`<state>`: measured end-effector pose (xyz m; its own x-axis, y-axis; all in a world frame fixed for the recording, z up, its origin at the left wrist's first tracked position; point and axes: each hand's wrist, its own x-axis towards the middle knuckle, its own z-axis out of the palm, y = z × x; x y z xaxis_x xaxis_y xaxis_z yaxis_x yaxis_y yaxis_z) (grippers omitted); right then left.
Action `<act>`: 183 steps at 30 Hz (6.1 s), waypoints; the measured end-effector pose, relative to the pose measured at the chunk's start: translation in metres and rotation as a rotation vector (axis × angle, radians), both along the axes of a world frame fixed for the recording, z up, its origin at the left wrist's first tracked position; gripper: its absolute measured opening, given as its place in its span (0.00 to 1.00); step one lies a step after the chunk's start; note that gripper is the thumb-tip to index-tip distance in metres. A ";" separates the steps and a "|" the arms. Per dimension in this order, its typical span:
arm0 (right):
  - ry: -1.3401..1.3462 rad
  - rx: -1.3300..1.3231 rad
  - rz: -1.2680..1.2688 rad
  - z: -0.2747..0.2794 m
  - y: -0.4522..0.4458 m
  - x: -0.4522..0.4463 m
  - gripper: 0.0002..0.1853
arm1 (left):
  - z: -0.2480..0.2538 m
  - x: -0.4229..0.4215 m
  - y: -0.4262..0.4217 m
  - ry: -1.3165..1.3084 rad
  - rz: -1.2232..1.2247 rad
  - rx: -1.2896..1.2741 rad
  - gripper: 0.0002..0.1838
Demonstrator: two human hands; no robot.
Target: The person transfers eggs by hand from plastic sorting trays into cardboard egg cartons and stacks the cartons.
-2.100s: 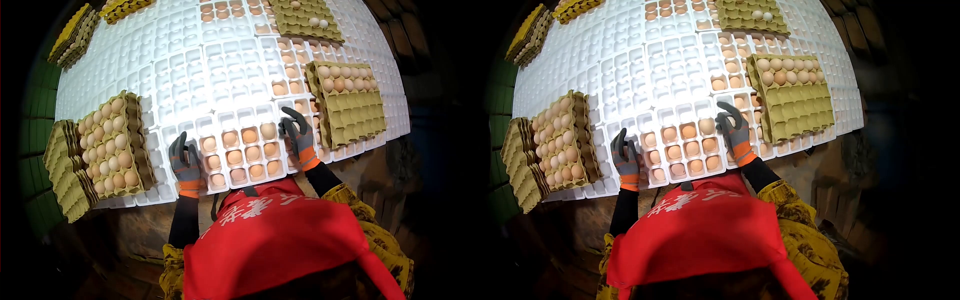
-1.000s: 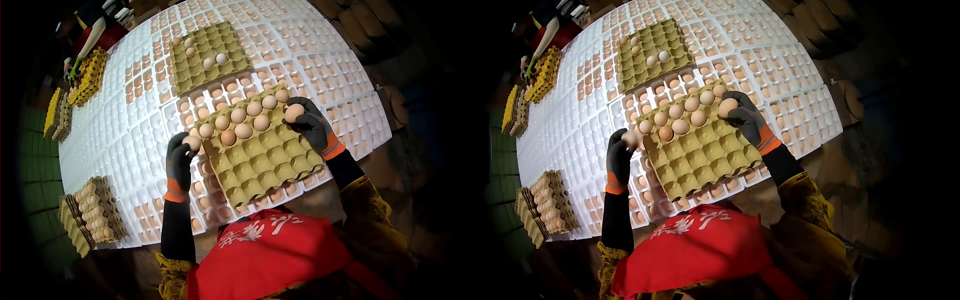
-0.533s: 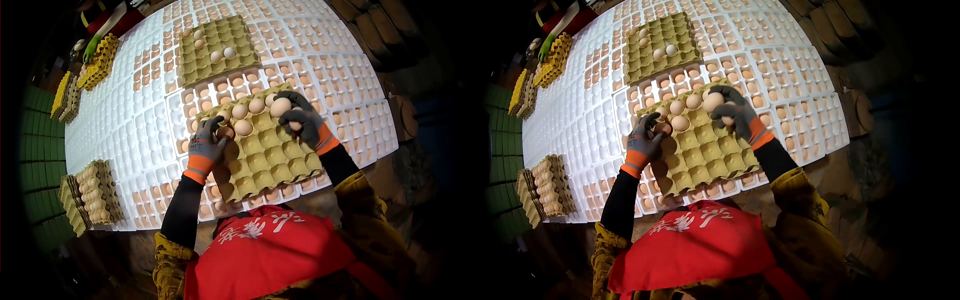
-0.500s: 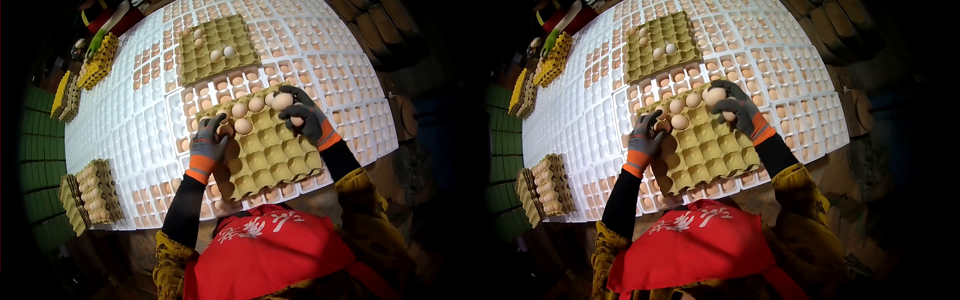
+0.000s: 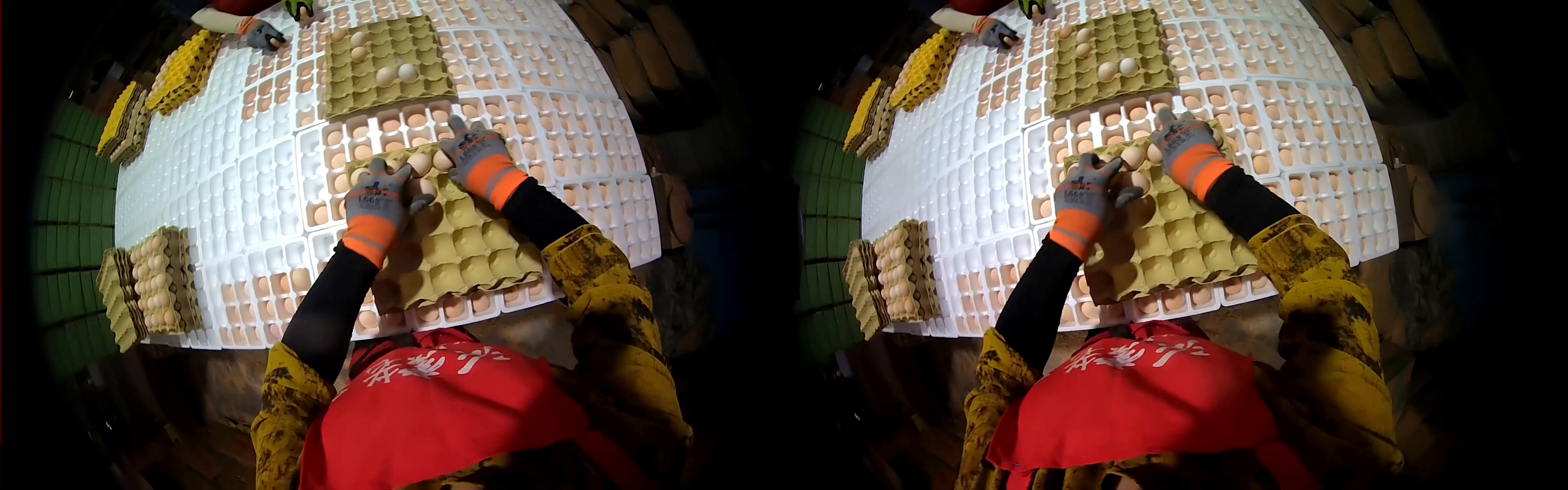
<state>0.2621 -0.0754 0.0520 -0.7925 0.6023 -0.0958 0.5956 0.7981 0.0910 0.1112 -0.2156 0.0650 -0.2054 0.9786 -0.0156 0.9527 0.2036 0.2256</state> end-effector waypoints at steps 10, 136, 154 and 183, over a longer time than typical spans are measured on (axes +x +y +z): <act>0.064 -0.046 -0.056 -0.002 -0.002 -0.002 0.28 | -0.033 0.029 0.017 0.296 0.050 0.071 0.06; 1.270 -0.730 -0.371 -0.095 -0.175 -0.276 0.18 | -0.147 -0.392 -0.237 -0.377 0.391 0.534 0.18; 1.117 -0.271 -0.957 -0.074 -0.132 0.160 0.27 | -0.073 -0.105 -0.227 -0.379 -0.048 0.370 0.43; 1.218 -1.445 0.064 0.062 -0.280 -0.254 0.29 | 0.077 -0.307 -0.419 -0.913 0.830 1.638 0.24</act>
<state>0.0080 -0.3556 0.1141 -0.8234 0.5543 0.1217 -0.2199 -0.1138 -0.9689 -0.1957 -0.6350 0.1416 -0.9579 -0.1197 0.2609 0.2870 -0.4074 0.8670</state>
